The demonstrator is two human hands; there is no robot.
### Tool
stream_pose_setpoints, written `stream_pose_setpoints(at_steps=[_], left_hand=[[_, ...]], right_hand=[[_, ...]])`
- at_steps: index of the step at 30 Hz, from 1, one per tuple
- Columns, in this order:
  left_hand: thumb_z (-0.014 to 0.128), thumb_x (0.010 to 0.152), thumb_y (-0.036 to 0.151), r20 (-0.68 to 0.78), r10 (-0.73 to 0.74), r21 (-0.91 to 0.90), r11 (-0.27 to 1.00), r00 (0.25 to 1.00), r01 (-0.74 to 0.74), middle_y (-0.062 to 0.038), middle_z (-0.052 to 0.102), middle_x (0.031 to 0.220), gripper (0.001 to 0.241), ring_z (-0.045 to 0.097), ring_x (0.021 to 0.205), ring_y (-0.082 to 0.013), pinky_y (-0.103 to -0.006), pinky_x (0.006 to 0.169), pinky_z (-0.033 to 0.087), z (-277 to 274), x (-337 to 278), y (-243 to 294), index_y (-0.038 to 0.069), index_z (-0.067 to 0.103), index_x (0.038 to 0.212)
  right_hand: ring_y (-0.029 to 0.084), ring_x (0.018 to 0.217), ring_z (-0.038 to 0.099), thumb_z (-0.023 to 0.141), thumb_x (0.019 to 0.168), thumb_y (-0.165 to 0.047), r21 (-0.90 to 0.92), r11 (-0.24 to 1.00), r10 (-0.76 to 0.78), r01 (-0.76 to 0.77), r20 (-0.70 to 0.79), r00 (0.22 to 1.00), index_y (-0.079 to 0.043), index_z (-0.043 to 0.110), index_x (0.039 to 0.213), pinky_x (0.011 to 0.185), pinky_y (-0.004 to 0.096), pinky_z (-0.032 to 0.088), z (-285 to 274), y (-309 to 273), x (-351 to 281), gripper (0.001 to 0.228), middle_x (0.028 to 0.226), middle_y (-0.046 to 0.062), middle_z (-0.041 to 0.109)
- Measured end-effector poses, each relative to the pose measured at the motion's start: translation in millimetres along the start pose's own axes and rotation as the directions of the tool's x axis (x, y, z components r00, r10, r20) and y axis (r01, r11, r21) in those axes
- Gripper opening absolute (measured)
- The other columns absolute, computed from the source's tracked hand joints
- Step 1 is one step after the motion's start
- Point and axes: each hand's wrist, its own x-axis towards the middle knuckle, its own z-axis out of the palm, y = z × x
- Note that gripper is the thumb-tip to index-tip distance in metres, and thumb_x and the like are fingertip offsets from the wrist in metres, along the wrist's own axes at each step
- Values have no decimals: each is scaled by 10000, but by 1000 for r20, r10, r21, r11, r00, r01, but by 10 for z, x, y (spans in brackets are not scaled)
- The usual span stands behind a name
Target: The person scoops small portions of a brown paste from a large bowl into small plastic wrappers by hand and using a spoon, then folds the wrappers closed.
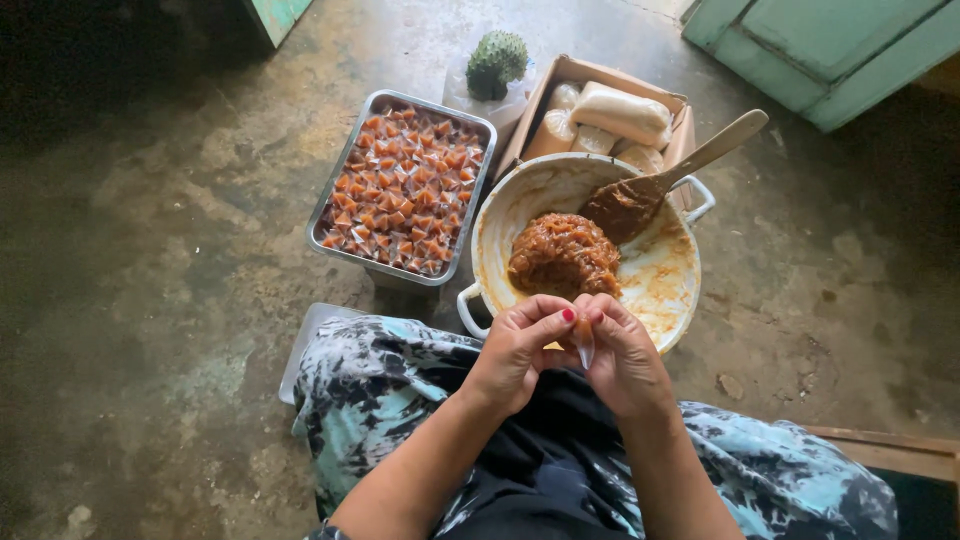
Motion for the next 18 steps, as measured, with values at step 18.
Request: stream_pose_setpoints(at_steps=[18], left_hand=[[730, 938, 102, -62, 106, -97, 989, 992, -111, -144, 778, 1013, 245, 770, 863, -215, -308, 739, 658, 137, -23, 60, -24, 725, 1148]], right_hand=[[346, 1187, 608, 596, 940, 97, -158, 847, -501, 508, 83, 861, 100, 650, 1211, 1067, 506, 504, -56, 237, -1, 276, 1109, 222, 587]])
